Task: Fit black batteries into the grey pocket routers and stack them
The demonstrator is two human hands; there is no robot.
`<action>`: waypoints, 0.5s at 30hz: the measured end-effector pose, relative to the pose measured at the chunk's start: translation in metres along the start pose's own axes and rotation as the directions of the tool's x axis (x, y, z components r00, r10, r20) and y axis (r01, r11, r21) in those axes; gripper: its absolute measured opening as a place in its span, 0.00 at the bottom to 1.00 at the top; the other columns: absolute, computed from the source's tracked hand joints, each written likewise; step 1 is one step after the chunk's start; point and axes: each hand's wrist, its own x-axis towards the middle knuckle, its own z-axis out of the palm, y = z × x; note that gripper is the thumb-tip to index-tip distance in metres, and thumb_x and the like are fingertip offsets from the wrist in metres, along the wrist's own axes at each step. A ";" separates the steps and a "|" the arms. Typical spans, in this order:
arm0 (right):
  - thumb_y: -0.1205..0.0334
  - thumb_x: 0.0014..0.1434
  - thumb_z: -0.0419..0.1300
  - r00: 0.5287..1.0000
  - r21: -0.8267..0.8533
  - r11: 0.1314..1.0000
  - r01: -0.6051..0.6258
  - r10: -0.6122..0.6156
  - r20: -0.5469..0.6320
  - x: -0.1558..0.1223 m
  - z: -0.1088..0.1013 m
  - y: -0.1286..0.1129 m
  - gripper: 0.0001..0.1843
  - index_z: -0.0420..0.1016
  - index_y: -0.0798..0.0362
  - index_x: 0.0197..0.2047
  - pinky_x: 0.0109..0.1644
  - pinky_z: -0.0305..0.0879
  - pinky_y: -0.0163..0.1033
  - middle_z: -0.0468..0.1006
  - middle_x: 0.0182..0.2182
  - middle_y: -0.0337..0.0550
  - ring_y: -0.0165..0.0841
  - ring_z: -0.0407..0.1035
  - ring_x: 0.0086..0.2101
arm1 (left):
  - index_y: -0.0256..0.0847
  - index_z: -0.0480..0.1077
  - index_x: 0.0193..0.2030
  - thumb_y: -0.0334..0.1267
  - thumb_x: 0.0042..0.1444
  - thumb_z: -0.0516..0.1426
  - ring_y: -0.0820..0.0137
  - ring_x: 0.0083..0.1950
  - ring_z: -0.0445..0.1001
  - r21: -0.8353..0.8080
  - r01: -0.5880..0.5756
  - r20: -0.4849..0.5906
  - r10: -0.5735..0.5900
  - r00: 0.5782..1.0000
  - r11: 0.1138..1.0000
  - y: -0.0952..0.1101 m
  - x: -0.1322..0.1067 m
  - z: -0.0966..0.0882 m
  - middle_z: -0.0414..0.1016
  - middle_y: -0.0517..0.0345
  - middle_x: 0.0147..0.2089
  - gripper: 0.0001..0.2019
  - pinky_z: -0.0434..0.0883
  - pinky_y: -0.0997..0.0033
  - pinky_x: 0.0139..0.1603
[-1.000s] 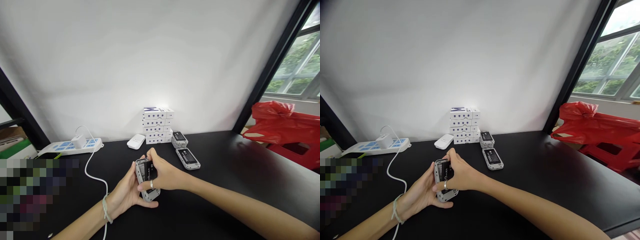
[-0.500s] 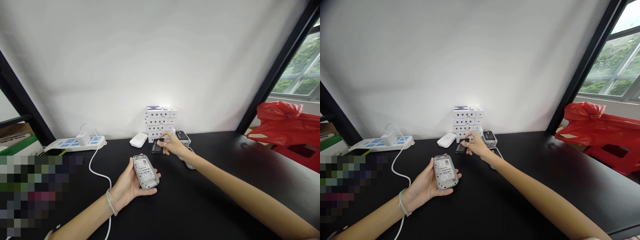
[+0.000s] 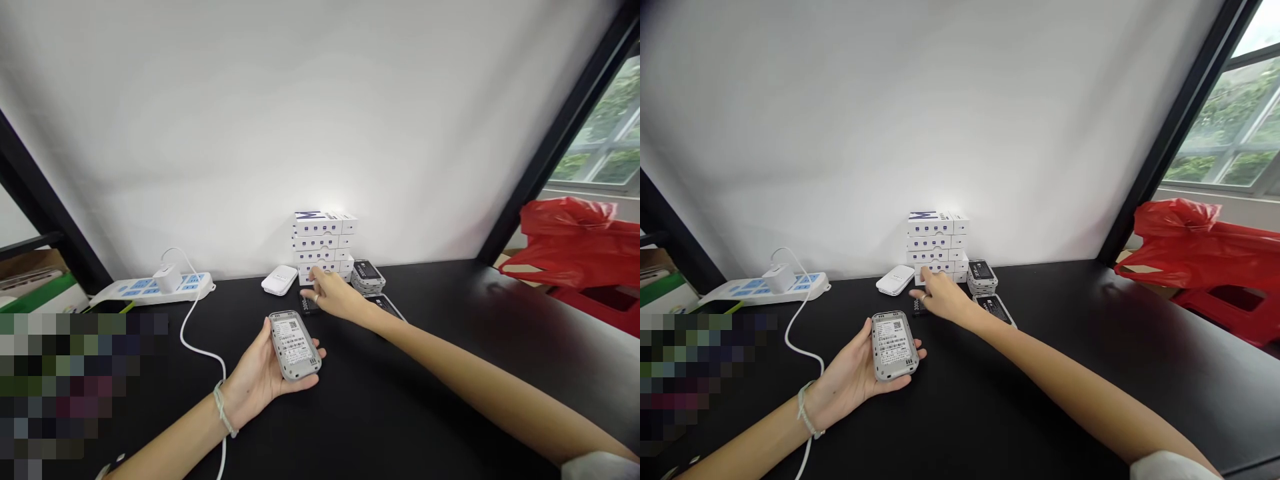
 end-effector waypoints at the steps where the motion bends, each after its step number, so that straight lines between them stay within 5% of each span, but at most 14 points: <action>1: 0.46 0.53 0.55 0.995 -0.008 0.996 0.094 -0.093 0.044 -0.008 -0.001 -0.009 0.30 0.57 0.57 0.52 0.47 0.59 0.28 0.64 0.42 0.46 0.22 0.59 0.41 | 0.45 0.60 0.54 0.63 0.46 0.46 0.56 0.60 0.64 0.001 -0.001 0.004 0.001 1.000 1.000 0.001 0.000 0.001 0.66 0.46 0.56 0.33 0.54 0.40 0.67; 4: 0.42 0.43 0.61 0.867 -0.027 0.895 0.446 -0.424 0.260 -0.033 -0.001 -0.031 0.48 0.48 0.51 0.62 0.60 0.54 0.35 0.53 0.53 0.46 0.29 0.52 0.53 | 0.46 0.62 0.53 0.64 0.46 0.45 0.55 0.58 0.66 0.024 0.010 0.025 -0.011 1.000 1.000 0.002 -0.002 0.003 0.68 0.47 0.54 0.33 0.48 0.34 0.68; 7: 0.43 0.37 0.65 0.805 -0.071 0.828 0.557 -0.516 0.292 -0.049 0.000 -0.038 0.58 0.41 0.53 0.65 0.65 0.46 0.42 0.51 0.54 0.48 0.33 0.47 0.56 | 0.46 0.62 0.53 0.65 0.45 0.45 0.52 0.56 0.67 0.028 0.019 0.065 -0.021 0.998 0.999 0.001 -0.005 0.006 0.67 0.48 0.55 0.34 0.47 0.30 0.65; 10: 0.41 0.39 0.63 0.858 -0.087 0.885 0.458 -0.415 0.304 -0.053 -0.014 -0.033 0.56 0.41 0.52 0.65 0.60 0.55 0.37 0.51 0.54 0.48 0.32 0.50 0.54 | 0.50 0.60 0.55 0.64 0.46 0.44 0.52 0.60 0.62 -0.031 0.007 0.121 -0.004 0.993 1.000 -0.001 -0.008 0.008 0.64 0.50 0.58 0.32 0.51 0.29 0.63; 13: 0.37 0.39 0.61 0.925 -0.251 0.935 0.250 -0.153 0.349 -0.047 -0.037 -0.018 0.52 0.46 0.53 0.61 0.53 0.61 0.39 0.54 0.52 0.49 0.35 0.53 0.51 | 0.53 0.55 0.57 0.64 0.47 0.44 0.55 0.63 0.59 -0.065 0.025 0.136 -0.016 0.991 0.998 -0.002 -0.008 0.007 0.65 0.49 0.57 0.32 0.49 0.30 0.64; 15: 0.37 0.37 0.61 0.929 -0.405 0.907 0.119 0.043 0.369 -0.038 -0.049 -0.005 0.53 0.48 0.55 0.61 0.49 0.62 0.40 0.56 0.49 0.51 0.38 0.55 0.49 | 0.52 0.54 0.58 0.64 0.47 0.45 0.55 0.63 0.59 -0.064 0.048 0.131 -0.040 0.991 0.997 -0.002 -0.006 0.006 0.65 0.47 0.56 0.33 0.48 0.31 0.65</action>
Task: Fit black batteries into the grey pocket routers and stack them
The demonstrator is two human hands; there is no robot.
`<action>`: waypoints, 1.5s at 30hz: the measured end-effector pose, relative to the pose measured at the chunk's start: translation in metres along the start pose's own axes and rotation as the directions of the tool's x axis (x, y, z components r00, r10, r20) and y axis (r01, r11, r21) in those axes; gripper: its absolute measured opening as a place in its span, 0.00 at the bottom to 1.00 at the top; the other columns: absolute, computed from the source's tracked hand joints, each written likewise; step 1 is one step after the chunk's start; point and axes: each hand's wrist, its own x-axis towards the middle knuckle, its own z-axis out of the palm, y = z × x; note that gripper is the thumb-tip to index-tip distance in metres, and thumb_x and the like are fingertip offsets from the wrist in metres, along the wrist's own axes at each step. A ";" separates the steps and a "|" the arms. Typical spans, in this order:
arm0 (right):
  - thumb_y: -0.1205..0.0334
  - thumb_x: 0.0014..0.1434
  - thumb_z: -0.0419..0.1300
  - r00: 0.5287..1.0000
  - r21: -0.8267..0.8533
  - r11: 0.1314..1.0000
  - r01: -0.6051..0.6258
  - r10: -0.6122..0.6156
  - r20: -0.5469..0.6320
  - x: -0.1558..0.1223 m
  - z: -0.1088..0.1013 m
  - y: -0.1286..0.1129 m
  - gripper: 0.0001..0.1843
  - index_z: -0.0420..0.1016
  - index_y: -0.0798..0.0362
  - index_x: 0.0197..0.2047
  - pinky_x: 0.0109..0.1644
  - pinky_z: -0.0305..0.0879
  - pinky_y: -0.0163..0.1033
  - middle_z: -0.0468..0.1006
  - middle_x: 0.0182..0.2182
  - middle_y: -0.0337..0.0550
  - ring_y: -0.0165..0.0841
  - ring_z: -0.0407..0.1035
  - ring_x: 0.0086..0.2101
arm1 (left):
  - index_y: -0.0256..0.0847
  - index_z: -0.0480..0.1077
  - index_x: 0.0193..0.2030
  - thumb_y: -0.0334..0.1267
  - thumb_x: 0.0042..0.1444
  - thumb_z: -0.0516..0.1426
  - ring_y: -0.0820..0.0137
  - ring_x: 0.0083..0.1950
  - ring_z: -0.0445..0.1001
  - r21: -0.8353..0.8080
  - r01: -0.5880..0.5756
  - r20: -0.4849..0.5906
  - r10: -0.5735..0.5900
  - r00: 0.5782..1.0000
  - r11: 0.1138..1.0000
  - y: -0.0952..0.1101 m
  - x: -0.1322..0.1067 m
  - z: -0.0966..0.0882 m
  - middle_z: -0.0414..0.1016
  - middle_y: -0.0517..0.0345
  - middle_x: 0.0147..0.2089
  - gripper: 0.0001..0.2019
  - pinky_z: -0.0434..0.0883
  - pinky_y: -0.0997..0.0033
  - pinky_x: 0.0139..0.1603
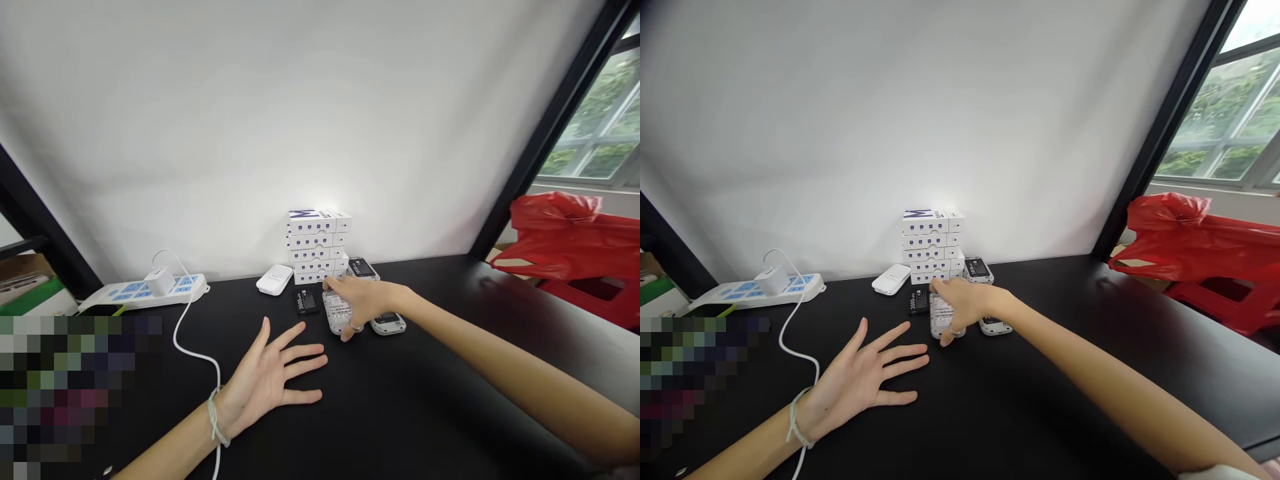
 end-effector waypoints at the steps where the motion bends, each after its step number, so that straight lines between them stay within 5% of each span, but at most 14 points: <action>1: 0.37 0.37 0.62 0.997 -0.038 0.998 -0.058 0.059 0.041 0.004 -0.002 0.008 0.54 0.48 0.55 0.61 0.48 0.62 0.40 0.56 0.49 0.51 0.38 0.55 0.48 | 0.52 0.55 0.58 0.64 0.46 0.45 0.55 0.63 0.59 0.001 0.009 -0.001 -0.009 1.000 1.000 0.000 0.001 -0.001 0.65 0.46 0.56 0.33 0.47 0.32 0.65; 10: 0.45 0.43 0.62 0.993 -0.057 0.995 -0.085 0.089 0.071 0.029 -0.002 0.032 0.45 0.50 0.51 0.61 0.48 0.61 0.32 0.57 0.50 0.47 0.34 0.57 0.48 | 0.49 0.56 0.57 0.64 0.46 0.45 0.56 0.63 0.59 0.015 0.033 0.005 -0.033 0.999 0.999 0.002 0.004 -0.003 0.66 0.44 0.56 0.34 0.45 0.36 0.67; 15: 0.42 0.52 0.54 0.987 -0.092 0.994 -0.059 0.044 -0.156 -0.010 -0.001 0.023 0.33 0.55 0.47 0.57 0.53 0.58 0.34 0.56 0.52 0.44 0.32 0.55 0.51 | 0.48 0.56 0.57 0.63 0.47 0.45 0.57 0.63 0.59 0.017 0.036 -0.007 -0.036 0.999 0.999 0.001 0.003 -0.002 0.66 0.44 0.56 0.34 0.44 0.38 0.68; 17: 0.36 0.54 0.47 0.959 -0.127 0.968 -0.215 0.184 -0.217 -0.028 0.004 0.021 0.33 0.59 0.53 0.54 0.51 0.59 0.38 0.61 0.47 0.48 0.34 0.60 0.46 | 0.48 0.57 0.57 0.63 0.47 0.45 0.56 0.63 0.59 0.018 0.043 -0.008 -0.043 0.999 0.999 0.001 0.003 -0.002 0.66 0.44 0.56 0.34 0.45 0.37 0.68; 20: 0.30 0.53 0.42 0.844 -0.153 0.836 -0.526 0.490 -0.219 -0.042 0.020 0.021 0.44 0.53 0.59 0.59 0.47 0.59 0.41 0.64 0.39 0.54 0.38 0.63 0.41 | 0.48 0.57 0.57 0.64 0.46 0.45 0.56 0.63 0.59 0.020 0.047 -0.008 -0.047 0.999 0.999 0.002 0.004 -0.002 0.66 0.44 0.56 0.34 0.45 0.37 0.68; 23: 0.36 0.54 0.45 0.794 -0.149 0.783 -0.604 0.575 -0.195 -0.044 0.037 0.026 0.44 0.40 0.58 0.64 0.45 0.59 0.38 0.64 0.40 0.54 0.39 0.64 0.41 | 0.48 0.57 0.57 0.64 0.46 0.45 0.56 0.63 0.59 0.032 0.050 -0.016 -0.050 0.999 0.998 0.002 0.005 -0.001 0.66 0.45 0.56 0.34 0.44 0.37 0.68; 28: 0.42 0.56 0.43 0.836 -0.040 0.844 -0.534 0.521 -0.171 -0.063 0.039 0.024 0.37 0.43 0.56 0.61 0.36 0.52 0.26 0.66 0.36 0.48 0.33 0.65 0.36 | 0.46 0.57 0.56 0.61 0.49 0.43 0.57 0.62 0.61 0.083 0.054 -0.029 -0.052 0.998 0.995 0.003 0.004 0.001 0.67 0.45 0.55 0.32 0.45 0.39 0.70; 34: 0.44 0.55 0.46 0.924 0.014 0.983 -0.180 0.175 -0.339 -0.091 0.042 -0.051 0.25 0.56 0.56 0.48 0.30 0.35 0.23 0.65 0.33 0.42 0.20 0.58 0.27 | 0.50 0.59 0.55 0.54 0.52 0.45 0.60 0.63 0.59 0.259 0.034 0.002 -0.035 0.999 0.965 -0.001 0.000 0.009 0.59 0.53 0.61 0.24 0.45 0.42 0.72; 38: 0.41 0.54 0.47 0.935 0.005 1.000 0.013 -0.010 -0.354 -0.059 0.050 -0.084 0.27 0.57 0.56 0.46 0.29 0.37 0.22 0.64 0.32 0.41 0.18 0.53 0.24 | 0.53 0.61 0.53 0.58 0.51 0.43 0.62 0.65 0.56 0.282 -0.006 -0.037 0.017 0.999 0.959 -0.004 -0.003 0.013 0.60 0.58 0.61 0.25 0.41 0.41 0.73; 41: 0.35 0.52 0.47 0.935 -0.025 0.998 0.053 -0.058 -0.350 -0.026 0.052 -0.082 0.34 0.55 0.55 0.48 0.31 0.48 0.24 0.63 0.33 0.42 0.21 0.55 0.27 | 0.57 0.60 0.53 0.58 0.51 0.45 0.61 0.63 0.60 0.285 -0.035 -0.140 0.078 0.987 0.958 -0.005 -0.004 0.012 0.65 0.61 0.58 0.24 0.43 0.39 0.72; 45: 0.32 0.48 0.52 0.893 -0.022 0.991 0.134 -0.130 -0.431 0.000 0.051 -0.071 0.36 0.59 0.56 0.46 0.37 0.56 0.28 0.61 0.40 0.45 0.26 0.58 0.37 | 0.55 0.62 0.52 0.59 0.50 0.45 0.58 0.59 0.64 0.259 -0.053 -0.148 0.094 0.984 0.964 -0.002 -0.003 0.012 0.67 0.59 0.56 0.24 0.56 0.34 0.66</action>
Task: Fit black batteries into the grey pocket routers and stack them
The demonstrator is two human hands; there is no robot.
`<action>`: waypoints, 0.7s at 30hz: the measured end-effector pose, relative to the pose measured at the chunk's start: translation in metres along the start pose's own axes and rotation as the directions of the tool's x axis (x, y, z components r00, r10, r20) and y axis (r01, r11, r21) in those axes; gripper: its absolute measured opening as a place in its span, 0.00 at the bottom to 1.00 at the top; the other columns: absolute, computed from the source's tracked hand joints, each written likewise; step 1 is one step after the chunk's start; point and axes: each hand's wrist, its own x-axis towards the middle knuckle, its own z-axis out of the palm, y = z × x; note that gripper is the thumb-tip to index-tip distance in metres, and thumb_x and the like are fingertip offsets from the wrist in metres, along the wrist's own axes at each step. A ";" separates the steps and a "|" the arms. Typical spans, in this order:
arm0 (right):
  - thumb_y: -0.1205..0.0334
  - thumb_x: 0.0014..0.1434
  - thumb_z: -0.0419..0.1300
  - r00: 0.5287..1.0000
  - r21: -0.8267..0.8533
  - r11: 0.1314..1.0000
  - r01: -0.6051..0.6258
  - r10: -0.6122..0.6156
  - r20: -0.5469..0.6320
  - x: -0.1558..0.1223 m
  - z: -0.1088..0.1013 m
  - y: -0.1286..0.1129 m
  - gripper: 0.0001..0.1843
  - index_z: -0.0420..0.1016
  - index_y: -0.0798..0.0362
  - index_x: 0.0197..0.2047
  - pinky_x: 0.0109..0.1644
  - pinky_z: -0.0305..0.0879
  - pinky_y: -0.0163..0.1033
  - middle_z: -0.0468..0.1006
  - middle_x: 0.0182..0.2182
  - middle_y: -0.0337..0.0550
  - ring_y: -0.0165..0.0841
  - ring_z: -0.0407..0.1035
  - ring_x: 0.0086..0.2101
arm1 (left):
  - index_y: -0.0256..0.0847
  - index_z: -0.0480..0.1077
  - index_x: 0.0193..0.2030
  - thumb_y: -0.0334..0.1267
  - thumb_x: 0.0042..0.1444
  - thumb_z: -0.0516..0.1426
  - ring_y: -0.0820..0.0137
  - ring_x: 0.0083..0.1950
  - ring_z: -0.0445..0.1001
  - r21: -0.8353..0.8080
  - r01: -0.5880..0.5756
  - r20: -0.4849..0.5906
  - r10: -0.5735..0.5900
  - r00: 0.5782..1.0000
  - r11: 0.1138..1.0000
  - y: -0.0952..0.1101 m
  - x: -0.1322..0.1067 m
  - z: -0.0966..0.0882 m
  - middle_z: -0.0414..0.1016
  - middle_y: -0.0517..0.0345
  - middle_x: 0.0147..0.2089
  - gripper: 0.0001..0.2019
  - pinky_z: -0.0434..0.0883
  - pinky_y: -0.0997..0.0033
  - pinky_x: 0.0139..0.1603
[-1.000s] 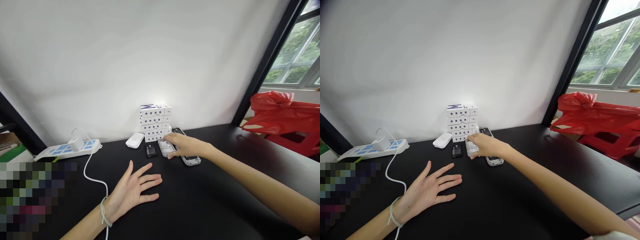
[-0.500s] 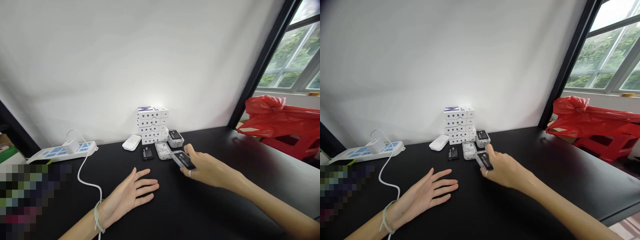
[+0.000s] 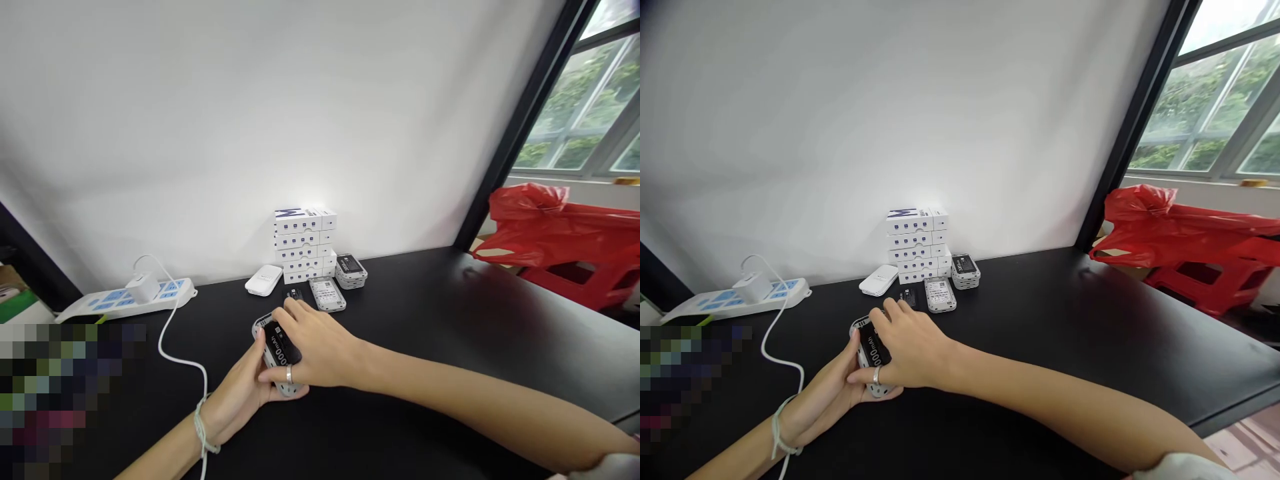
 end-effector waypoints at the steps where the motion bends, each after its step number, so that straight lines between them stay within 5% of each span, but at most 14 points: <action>1: 0.33 0.47 0.53 1.000 0.065 0.998 0.015 -0.014 -0.009 0.002 0.001 0.003 0.36 0.59 0.56 0.46 0.37 0.56 0.27 0.60 0.41 0.44 0.24 0.57 0.37 | 0.55 0.62 0.52 0.60 0.49 0.45 0.57 0.59 0.65 -0.010 -0.001 0.005 0.001 1.000 1.000 0.001 0.000 0.000 0.67 0.58 0.56 0.25 0.60 0.33 0.63; 9: 0.38 0.37 0.63 0.999 0.522 0.853 0.025 -0.006 -0.039 0.005 0.015 0.013 0.40 0.60 0.53 0.48 0.33 0.50 0.19 0.60 0.37 0.39 0.14 0.52 0.32 | 0.53 0.59 0.55 0.59 0.50 0.46 0.57 0.57 0.67 0.047 0.023 -0.044 -0.021 0.999 0.999 0.009 -0.004 0.007 0.63 0.55 0.59 0.26 0.68 0.35 0.58; 18: 0.40 0.35 0.65 1.000 0.493 0.870 -0.013 0.012 0.006 0.007 0.008 0.009 0.39 0.59 0.57 0.43 0.33 0.49 0.19 0.58 0.37 0.39 0.15 0.49 0.33 | 0.55 0.58 0.55 0.59 0.49 0.47 0.56 0.56 0.68 0.031 0.036 -0.084 -0.033 0.996 0.999 0.005 -0.003 0.011 0.66 0.54 0.56 0.26 0.67 0.30 0.56; 21: 0.42 0.35 0.65 0.996 0.476 0.879 -0.012 0.051 -0.070 0.006 0.003 0.006 0.37 0.56 0.60 0.39 0.32 0.48 0.19 0.58 0.36 0.39 0.14 0.47 0.32 | 0.54 0.60 0.54 0.59 0.49 0.47 0.56 0.54 0.70 0.033 0.046 -0.093 -0.043 0.995 0.998 0.005 -0.002 0.008 0.68 0.53 0.54 0.26 0.75 0.41 0.49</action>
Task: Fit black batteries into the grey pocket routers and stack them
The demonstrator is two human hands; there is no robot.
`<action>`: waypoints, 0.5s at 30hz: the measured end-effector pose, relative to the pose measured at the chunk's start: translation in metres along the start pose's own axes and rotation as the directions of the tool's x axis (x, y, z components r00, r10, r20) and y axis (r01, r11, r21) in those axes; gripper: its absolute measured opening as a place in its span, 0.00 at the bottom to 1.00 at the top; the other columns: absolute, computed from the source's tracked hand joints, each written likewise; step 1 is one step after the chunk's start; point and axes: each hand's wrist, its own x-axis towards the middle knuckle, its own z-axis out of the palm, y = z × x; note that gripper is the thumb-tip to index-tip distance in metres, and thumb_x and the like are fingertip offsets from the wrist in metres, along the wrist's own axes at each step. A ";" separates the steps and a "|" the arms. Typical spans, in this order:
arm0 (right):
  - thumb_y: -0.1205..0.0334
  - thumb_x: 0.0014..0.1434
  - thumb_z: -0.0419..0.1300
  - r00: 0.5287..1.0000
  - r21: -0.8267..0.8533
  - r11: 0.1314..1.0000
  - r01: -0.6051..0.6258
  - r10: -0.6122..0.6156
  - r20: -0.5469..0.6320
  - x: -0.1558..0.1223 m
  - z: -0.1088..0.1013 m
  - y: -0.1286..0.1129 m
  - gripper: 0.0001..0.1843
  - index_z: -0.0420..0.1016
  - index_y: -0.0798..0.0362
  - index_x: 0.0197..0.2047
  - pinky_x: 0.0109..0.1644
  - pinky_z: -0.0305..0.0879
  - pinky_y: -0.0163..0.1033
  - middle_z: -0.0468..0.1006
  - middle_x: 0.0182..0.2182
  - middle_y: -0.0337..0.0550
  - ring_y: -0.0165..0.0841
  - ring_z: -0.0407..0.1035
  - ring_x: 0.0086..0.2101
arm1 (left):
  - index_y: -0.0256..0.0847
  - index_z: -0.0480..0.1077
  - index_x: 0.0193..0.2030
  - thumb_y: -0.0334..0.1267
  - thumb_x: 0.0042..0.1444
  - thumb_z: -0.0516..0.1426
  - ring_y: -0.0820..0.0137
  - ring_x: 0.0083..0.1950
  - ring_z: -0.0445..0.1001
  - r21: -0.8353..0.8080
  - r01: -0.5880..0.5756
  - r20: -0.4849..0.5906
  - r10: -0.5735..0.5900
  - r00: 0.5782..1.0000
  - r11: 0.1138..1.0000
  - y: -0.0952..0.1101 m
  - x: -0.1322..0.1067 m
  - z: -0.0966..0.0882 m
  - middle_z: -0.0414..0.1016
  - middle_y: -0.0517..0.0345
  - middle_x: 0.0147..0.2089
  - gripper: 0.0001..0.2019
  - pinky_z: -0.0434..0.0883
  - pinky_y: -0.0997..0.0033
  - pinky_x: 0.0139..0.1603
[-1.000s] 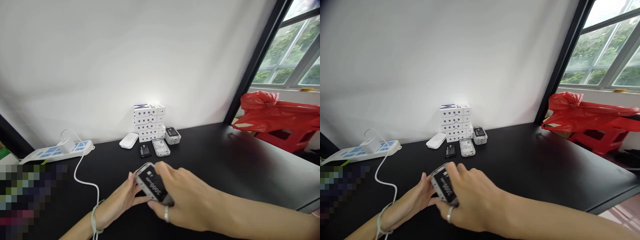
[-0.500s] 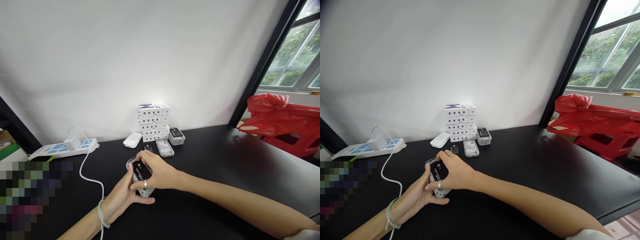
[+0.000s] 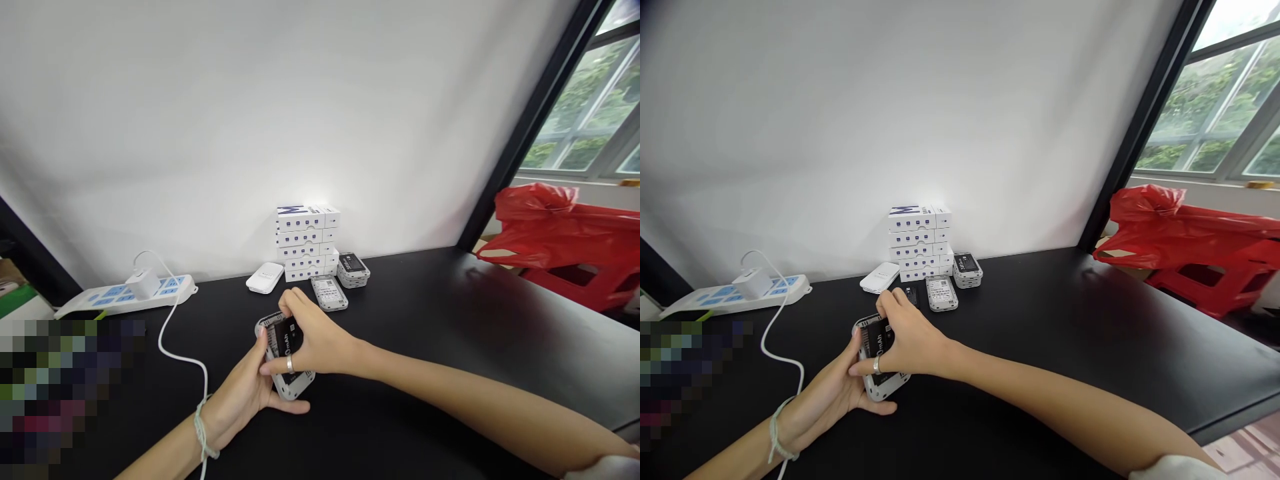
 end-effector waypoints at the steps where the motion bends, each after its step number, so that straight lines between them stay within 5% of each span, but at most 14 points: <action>1: 0.43 0.36 0.65 0.999 0.018 1.000 0.004 -0.003 -0.034 -0.001 -0.001 -0.001 0.37 0.55 0.60 0.38 0.32 0.48 0.18 0.58 0.36 0.39 0.14 0.47 0.32 | 0.53 0.60 0.53 0.59 0.50 0.47 0.58 0.53 0.70 -0.006 0.000 -0.006 0.000 1.000 1.000 0.001 0.001 -0.002 0.68 0.53 0.54 0.26 0.78 0.50 0.45; 4: 0.45 0.40 0.64 0.999 0.172 0.985 -0.023 0.018 0.029 -0.001 -0.003 0.002 0.36 0.52 0.57 0.44 0.29 0.51 0.17 0.59 0.33 0.38 0.12 0.50 0.29 | 0.49 0.63 0.52 0.59 0.50 0.45 0.63 0.52 0.71 -0.061 -0.020 -0.042 0.017 0.999 0.998 0.005 0.002 -0.007 0.66 0.53 0.56 0.26 0.80 0.70 0.37; 7: 0.45 0.48 0.59 0.974 0.402 0.909 -0.112 0.019 0.228 0.005 -0.008 0.014 0.36 0.46 0.50 0.52 0.29 0.58 0.19 0.60 0.32 0.36 0.13 0.56 0.28 | 0.49 0.61 0.53 0.58 0.51 0.43 0.64 0.54 0.70 -0.092 -0.043 -0.064 0.037 0.997 0.995 0.008 0.004 -0.009 0.66 0.52 0.56 0.27 0.80 0.74 0.35; 9: 0.45 0.51 0.56 0.972 0.503 0.849 -0.158 0.044 0.231 0.012 -0.015 0.025 0.34 0.43 0.48 0.54 0.29 0.58 0.19 0.60 0.32 0.36 0.12 0.57 0.27 | 0.48 0.59 0.55 0.58 0.51 0.42 0.63 0.56 0.68 -0.114 -0.055 -0.052 0.049 0.997 0.992 0.008 0.005 -0.010 0.66 0.50 0.57 0.28 0.80 0.76 0.34; 15: 0.51 0.56 0.50 0.924 0.190 0.907 -0.376 0.352 0.147 0.038 -0.035 0.066 0.26 0.45 0.52 0.52 0.26 0.54 0.17 0.62 0.29 0.37 0.12 0.55 0.24 | 0.42 0.58 0.55 0.59 0.50 0.43 0.62 0.58 0.67 -0.160 -0.047 -0.037 0.041 0.998 0.986 0.007 0.005 -0.009 0.62 0.48 0.60 0.30 0.80 0.76 0.34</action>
